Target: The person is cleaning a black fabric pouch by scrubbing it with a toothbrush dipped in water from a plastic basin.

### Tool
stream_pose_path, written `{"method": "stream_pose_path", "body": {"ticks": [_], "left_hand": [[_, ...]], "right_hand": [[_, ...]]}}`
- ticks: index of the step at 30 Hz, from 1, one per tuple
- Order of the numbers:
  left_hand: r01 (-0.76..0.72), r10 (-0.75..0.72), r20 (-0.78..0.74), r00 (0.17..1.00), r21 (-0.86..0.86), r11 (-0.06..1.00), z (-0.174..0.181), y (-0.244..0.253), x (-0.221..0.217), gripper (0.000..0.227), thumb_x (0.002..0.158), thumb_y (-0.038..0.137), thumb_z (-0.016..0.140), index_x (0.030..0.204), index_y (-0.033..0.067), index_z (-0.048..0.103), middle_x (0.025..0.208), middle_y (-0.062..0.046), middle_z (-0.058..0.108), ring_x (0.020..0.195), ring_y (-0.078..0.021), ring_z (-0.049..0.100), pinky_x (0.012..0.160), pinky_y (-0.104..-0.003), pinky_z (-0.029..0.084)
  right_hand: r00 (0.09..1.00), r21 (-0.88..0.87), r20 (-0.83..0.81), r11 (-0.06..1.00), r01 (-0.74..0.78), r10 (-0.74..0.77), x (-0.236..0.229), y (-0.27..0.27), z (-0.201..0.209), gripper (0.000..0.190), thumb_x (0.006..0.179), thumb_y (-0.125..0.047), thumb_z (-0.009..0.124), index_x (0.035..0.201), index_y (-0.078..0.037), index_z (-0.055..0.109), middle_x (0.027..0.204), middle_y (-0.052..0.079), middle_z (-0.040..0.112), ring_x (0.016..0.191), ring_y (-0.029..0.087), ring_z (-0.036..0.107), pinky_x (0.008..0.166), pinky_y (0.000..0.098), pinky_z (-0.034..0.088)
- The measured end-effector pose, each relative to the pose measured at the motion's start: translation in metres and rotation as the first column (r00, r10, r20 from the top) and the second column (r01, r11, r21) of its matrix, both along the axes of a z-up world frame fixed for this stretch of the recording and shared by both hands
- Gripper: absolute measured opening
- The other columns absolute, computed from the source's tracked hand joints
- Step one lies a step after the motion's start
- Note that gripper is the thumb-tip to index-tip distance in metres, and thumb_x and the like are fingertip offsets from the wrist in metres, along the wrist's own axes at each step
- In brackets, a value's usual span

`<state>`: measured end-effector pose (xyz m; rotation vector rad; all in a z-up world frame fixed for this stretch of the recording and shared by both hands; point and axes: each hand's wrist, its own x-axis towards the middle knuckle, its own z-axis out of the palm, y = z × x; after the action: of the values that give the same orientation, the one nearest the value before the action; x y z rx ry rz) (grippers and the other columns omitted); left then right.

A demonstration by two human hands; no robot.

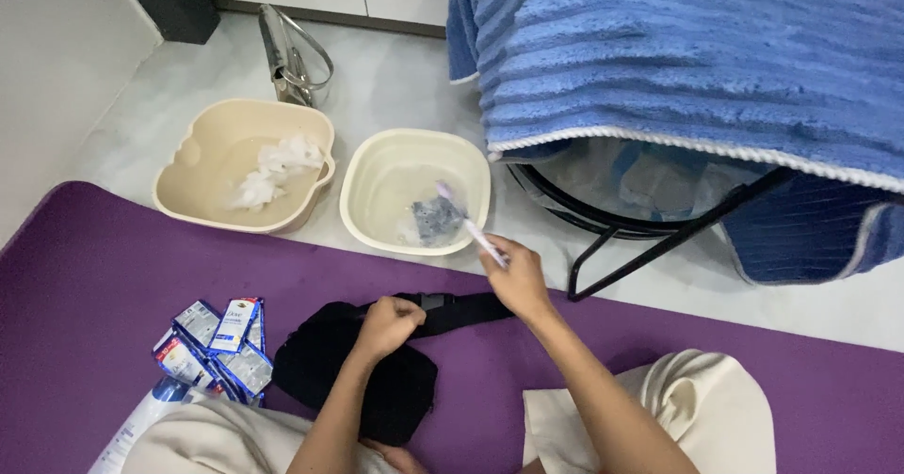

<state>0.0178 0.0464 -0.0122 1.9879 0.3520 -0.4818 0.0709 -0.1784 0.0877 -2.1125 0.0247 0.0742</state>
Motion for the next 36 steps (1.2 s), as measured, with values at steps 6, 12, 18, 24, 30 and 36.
{"method": "stream_pose_path", "body": {"ticks": [6, 12, 18, 24, 30, 36], "left_hand": [[-0.068, 0.072, 0.041, 0.997, -0.089, 0.994, -0.007, 0.003, -0.001, 0.031, 0.084, 0.024, 0.068, 0.105, 0.0071, 0.083, 0.1, -0.018, 0.079, 0.103, -0.032, 0.072, 0.088, -0.044, 0.056], [-0.111, 0.117, 0.05, 0.992, -0.108, 0.988, 0.012, 0.004, -0.009, 0.035, 0.08, 0.016, 0.068, 0.112, 0.0045, 0.08, 0.091, -0.013, 0.078, 0.093, -0.0235, 0.069, 0.082, -0.038, 0.055], [-0.083, 0.086, 0.028, 0.996, -0.086, 0.993, 0.002, 0.006, -0.003, 0.035, 0.082, 0.018, 0.068, 0.113, 0.0055, 0.079, 0.096, -0.013, 0.08, 0.092, -0.0247, 0.073, 0.082, -0.038, 0.057], [-0.1, 0.099, -0.013, 0.995, -0.147, 0.984, 0.006, 0.007, -0.003, 0.037, 0.085, 0.015, 0.069, 0.117, -0.0025, 0.075, 0.097, -0.018, 0.079, 0.076, -0.0207, 0.073, 0.076, -0.037, 0.058], [-0.109, 0.106, -0.031, 0.994, -0.102, 0.989, 0.007, 0.011, -0.005, 0.039, 0.085, 0.02, 0.075, 0.118, -0.0001, 0.076, 0.097, -0.017, 0.079, 0.083, -0.0221, 0.075, 0.081, -0.036, 0.058], [-0.074, 0.071, -0.072, 0.995, -0.04, 0.996, 0.0, 0.009, -0.005, 0.039, 0.084, 0.033, 0.076, 0.114, 0.0089, 0.081, 0.119, -0.018, 0.076, 0.122, -0.0343, 0.066, 0.104, -0.045, 0.051]], "right_hand": [[0.956, -0.253, 0.034, 0.928, -0.273, 0.291, 0.064, 0.05, -0.007, 0.036, 0.095, -0.021, 0.065, 0.127, -0.005, 0.072, 0.111, 0.026, 0.074, 0.11, 0.044, 0.07, 0.091, 0.0539, 0.058], [0.851, -0.61, -0.256, 0.606, -0.51, 0.458, 0.105, 0.079, -0.023, 0.029, 0.085, -0.023, 0.069, 0.11, -0.013, 0.08, 0.104, 0.019, 0.078, 0.103, 0.04, 0.074, 0.088, 0.056, 0.06], [0.886, -0.769, -0.289, 0.464, -0.441, 0.362, 0.126, 0.039, -0.01, 0.035, 0.086, -0.022, 0.06, 0.112, -0.007, 0.078, 0.1, 0.024, 0.077, 0.1, 0.042, 0.075, 0.081, 0.0566, 0.059], [0.917, -0.549, -0.272, 0.736, -0.396, 0.29, 0.027, 0.018, 0.082, 0.045, 0.1, -0.018, 0.048, 0.141, -0.001, 0.061, 0.126, 0.032, 0.068, 0.123, 0.049, 0.063, 0.102, 0.0605, 0.05], [0.94, -0.538, -0.234, 0.772, -0.337, 0.247, 0.001, -0.009, 0.027, 0.046, 0.104, -0.022, 0.043, 0.147, -0.007, 0.052, 0.122, 0.029, 0.069, 0.116, 0.048, 0.067, 0.095, 0.0606, 0.056], [0.959, -0.617, -0.194, 0.735, -0.281, 0.205, -0.021, -0.013, 0.009, 0.045, 0.105, -0.022, 0.044, 0.147, -0.012, 0.056, 0.114, 0.027, 0.073, 0.109, 0.045, 0.071, 0.093, 0.0579, 0.059]]}}
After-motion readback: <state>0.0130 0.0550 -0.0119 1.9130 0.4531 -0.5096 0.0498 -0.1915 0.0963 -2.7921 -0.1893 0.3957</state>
